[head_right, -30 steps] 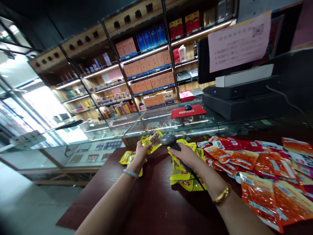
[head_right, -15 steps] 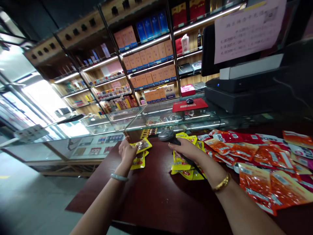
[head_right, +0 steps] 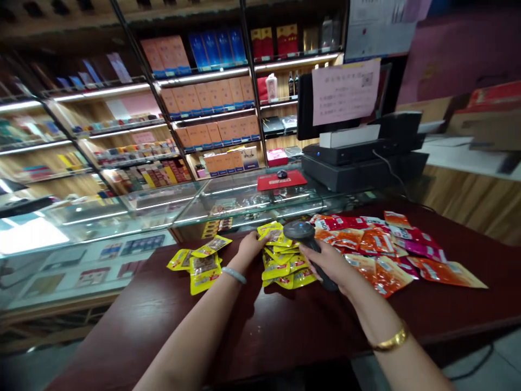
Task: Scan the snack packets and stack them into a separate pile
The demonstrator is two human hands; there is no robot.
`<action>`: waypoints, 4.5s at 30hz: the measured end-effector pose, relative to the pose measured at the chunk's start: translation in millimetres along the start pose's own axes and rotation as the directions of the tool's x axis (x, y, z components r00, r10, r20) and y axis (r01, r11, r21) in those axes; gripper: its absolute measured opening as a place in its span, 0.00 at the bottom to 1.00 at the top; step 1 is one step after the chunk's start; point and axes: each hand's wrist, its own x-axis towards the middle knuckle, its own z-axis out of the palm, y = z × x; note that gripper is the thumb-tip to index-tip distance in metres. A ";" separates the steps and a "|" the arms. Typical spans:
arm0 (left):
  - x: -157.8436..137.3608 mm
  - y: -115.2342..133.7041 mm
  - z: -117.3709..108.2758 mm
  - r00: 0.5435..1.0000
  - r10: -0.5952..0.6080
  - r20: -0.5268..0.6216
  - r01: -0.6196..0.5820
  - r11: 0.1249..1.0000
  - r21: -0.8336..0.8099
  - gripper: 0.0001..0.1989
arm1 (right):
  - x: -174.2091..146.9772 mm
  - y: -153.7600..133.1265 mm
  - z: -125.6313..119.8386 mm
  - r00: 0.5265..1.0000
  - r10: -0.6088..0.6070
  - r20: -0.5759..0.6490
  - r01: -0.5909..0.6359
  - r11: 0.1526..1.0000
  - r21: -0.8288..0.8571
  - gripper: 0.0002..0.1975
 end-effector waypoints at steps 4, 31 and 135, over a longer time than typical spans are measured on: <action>2.4 -10.2 2.3 0.996 0.031 -0.082 -0.037 0.997 -0.064 0.11 | -21.7 11.8 -0.8 0.994 0.019 -0.111 -0.014 0.999 0.053 0.24; -60.0 -28.3 -50.9 0.973 -0.030 -0.231 -0.067 0.913 -0.403 0.16 | -31.1 25.3 75.9 1.000 -0.005 -0.002 0.005 1.000 0.015 0.24; -100.1 -58.6 -94.2 0.865 -0.166 -0.474 0.236 0.967 0.093 0.17 | -51.3 48.1 49.9 1.000 -0.017 0.019 0.015 0.994 0.105 0.25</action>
